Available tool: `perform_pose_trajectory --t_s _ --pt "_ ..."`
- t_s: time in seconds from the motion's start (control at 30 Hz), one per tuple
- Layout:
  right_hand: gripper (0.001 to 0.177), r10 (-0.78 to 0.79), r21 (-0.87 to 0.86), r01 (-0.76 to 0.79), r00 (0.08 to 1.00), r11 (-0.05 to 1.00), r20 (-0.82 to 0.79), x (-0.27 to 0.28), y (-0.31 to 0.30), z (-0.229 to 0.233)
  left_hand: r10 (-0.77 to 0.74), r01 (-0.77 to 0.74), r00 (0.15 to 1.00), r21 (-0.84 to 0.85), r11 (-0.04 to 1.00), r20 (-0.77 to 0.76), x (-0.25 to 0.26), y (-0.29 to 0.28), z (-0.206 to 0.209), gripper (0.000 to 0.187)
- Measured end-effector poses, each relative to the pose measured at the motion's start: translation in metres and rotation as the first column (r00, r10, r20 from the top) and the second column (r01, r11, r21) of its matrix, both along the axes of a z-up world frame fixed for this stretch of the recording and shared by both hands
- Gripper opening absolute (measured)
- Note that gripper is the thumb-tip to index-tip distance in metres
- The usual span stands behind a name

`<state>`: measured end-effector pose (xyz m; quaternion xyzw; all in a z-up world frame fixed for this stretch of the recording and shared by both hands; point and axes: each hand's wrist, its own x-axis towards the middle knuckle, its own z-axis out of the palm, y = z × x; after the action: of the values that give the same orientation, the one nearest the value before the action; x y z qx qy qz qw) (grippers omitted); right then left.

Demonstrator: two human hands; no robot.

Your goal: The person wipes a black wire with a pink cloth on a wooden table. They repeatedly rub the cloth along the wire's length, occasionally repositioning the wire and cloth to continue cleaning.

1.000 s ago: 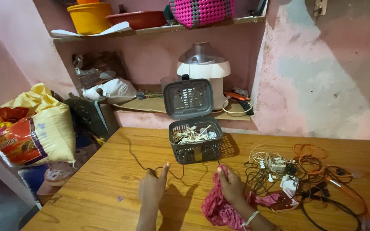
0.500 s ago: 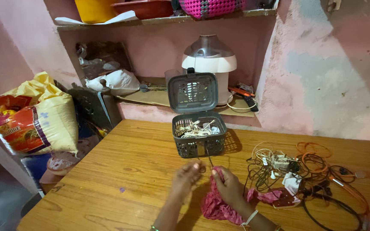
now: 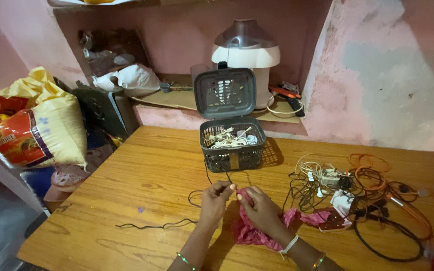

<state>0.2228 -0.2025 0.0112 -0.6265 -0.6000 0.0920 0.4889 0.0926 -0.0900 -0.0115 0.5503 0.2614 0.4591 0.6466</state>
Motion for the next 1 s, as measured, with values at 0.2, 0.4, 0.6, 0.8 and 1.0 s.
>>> perform_pose_trajectory --t_s 0.2,0.4,0.6,0.8,1.0 --pt "0.038 -0.005 0.089 -0.01 0.985 0.996 0.171 0.001 0.008 -0.004 0.088 -0.085 0.993 -0.04 0.996 0.084 -0.011 0.012 0.004 0.01" --pt "0.032 0.033 -0.037 -0.025 0.977 0.999 0.209 -0.002 0.005 0.0 0.279 -0.247 0.946 -0.193 0.95 0.163 -0.039 0.047 0.008 0.01" --pt "0.025 0.039 0.002 -0.041 0.954 0.999 0.296 -0.014 -0.005 0.012 0.322 -0.246 0.902 -0.269 0.931 0.288 -0.057 0.068 0.003 0.008" --pt "0.022 -0.012 0.047 0.003 0.983 0.999 0.184 -0.009 -0.009 0.004 0.232 -0.147 0.924 -0.279 0.949 0.303 -0.038 0.051 0.007 0.007" --pt "0.022 -0.081 0.157 0.052 0.98 0.986 0.182 0.005 -0.001 -0.006 0.043 -0.057 0.996 -0.182 0.982 -0.079 -0.007 0.001 0.017 0.012"
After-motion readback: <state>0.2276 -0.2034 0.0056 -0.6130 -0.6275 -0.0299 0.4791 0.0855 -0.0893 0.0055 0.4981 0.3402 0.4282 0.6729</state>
